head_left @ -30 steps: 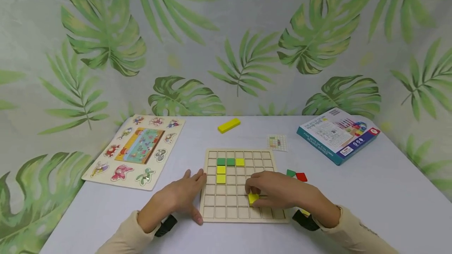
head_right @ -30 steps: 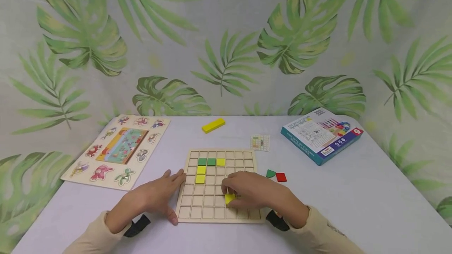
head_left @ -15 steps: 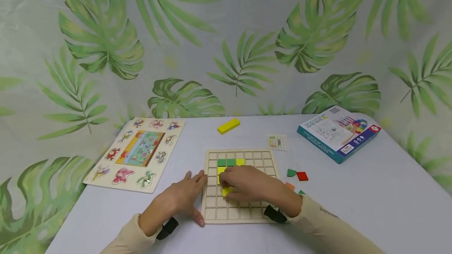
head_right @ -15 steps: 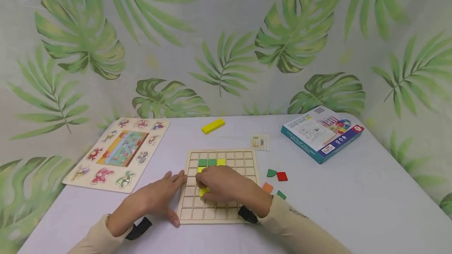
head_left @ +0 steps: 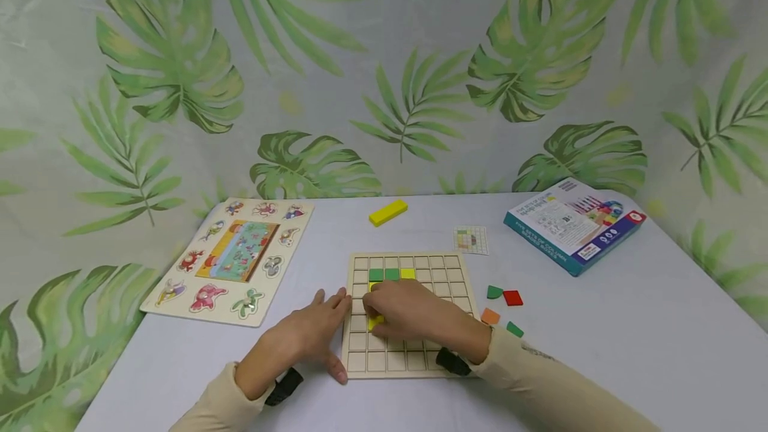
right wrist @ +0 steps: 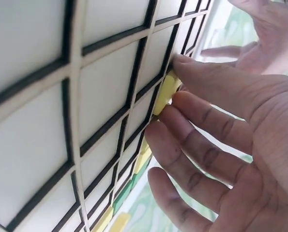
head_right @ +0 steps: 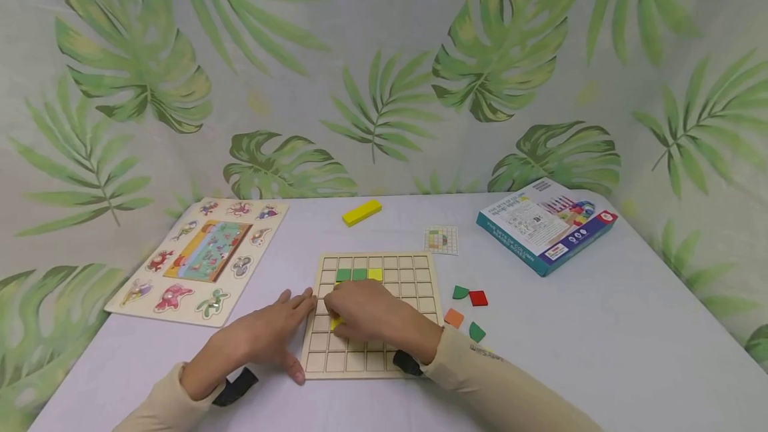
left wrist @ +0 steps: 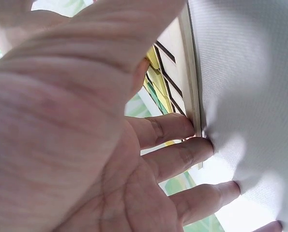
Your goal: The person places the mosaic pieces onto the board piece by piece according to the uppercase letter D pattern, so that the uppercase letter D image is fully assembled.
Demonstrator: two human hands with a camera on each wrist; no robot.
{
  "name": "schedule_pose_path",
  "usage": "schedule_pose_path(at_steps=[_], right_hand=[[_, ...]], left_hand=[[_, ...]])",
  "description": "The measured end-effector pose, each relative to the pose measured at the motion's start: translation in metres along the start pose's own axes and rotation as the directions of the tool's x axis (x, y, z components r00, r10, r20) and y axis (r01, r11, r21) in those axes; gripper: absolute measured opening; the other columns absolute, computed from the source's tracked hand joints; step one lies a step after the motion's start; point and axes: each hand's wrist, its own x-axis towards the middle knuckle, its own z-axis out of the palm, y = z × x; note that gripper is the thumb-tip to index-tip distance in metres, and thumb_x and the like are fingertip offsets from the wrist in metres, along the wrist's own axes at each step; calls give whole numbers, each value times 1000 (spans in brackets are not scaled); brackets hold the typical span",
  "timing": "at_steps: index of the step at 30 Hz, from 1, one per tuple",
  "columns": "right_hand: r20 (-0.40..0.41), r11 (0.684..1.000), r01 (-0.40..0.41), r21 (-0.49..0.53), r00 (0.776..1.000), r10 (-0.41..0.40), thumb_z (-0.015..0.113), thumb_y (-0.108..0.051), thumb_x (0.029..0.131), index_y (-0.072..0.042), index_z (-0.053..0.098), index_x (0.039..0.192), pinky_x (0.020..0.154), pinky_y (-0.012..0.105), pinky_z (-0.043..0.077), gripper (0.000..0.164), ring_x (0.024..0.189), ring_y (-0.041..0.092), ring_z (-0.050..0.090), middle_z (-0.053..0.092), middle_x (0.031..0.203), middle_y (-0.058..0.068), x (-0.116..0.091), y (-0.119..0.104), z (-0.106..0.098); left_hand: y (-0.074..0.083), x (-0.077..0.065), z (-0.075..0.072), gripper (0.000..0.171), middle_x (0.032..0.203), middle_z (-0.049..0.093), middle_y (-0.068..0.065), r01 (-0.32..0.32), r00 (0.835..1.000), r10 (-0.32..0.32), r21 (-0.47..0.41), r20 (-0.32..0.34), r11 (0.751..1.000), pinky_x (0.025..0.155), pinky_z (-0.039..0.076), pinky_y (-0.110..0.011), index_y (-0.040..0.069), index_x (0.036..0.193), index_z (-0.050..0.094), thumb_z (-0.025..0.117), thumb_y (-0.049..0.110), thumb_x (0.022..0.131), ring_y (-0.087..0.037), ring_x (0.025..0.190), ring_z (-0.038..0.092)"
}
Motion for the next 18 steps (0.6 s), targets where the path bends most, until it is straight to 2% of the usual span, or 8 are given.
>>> schedule_pose_path(at_steps=[5, 10, 14, 18], right_hand=[[-3, 999, -35, 24, 999, 35, 86, -33, 79, -20, 68, 80, 59, 20, 46, 22, 67, 3, 50, 57, 76, -13, 2, 0, 1], [-6, 996, -56, 73, 998, 57, 87, -33, 78, -21, 64, 72, 58, 20, 45, 26, 68, 4, 48, 54, 74, -12, 3, 5, 4], [-2, 993, -57, 99, 998, 58, 86, -32, 79, -20, 65, 72, 58, 19, 45, 25, 69, 4, 48, 53, 75, -11, 2, 7, 5], [24, 991, -47, 125, 999, 45, 86, -30, 80, -20, 69, 78, 63, 19, 47, 20, 73, 3, 51, 57, 80, -11, 0, 10, 4]], left_hand=[[0, -1, 0, 124, 163, 28, -18, -2, 1000, 2, -8, 4, 1000, 102, 44, -66, 3, 153, 34, 92, 50, 55, -51, 147, 25], [-1, -2, -1, 125, 164, 27, -18, -5, 1000, 5, -8, 9, 1000, 104, 43, -64, 2, 154, 32, 92, 50, 56, -52, 147, 25], [-2, -1, 0, 125, 164, 27, -19, -14, 1000, 14, 4, 2, 1000, 103, 43, -64, 2, 154, 32, 92, 51, 55, -52, 146, 26], [-2, -1, 0, 125, 163, 27, -19, -19, 1000, 19, 8, 1, 1000, 104, 43, -64, 2, 153, 32, 92, 52, 56, -52, 146, 26]])
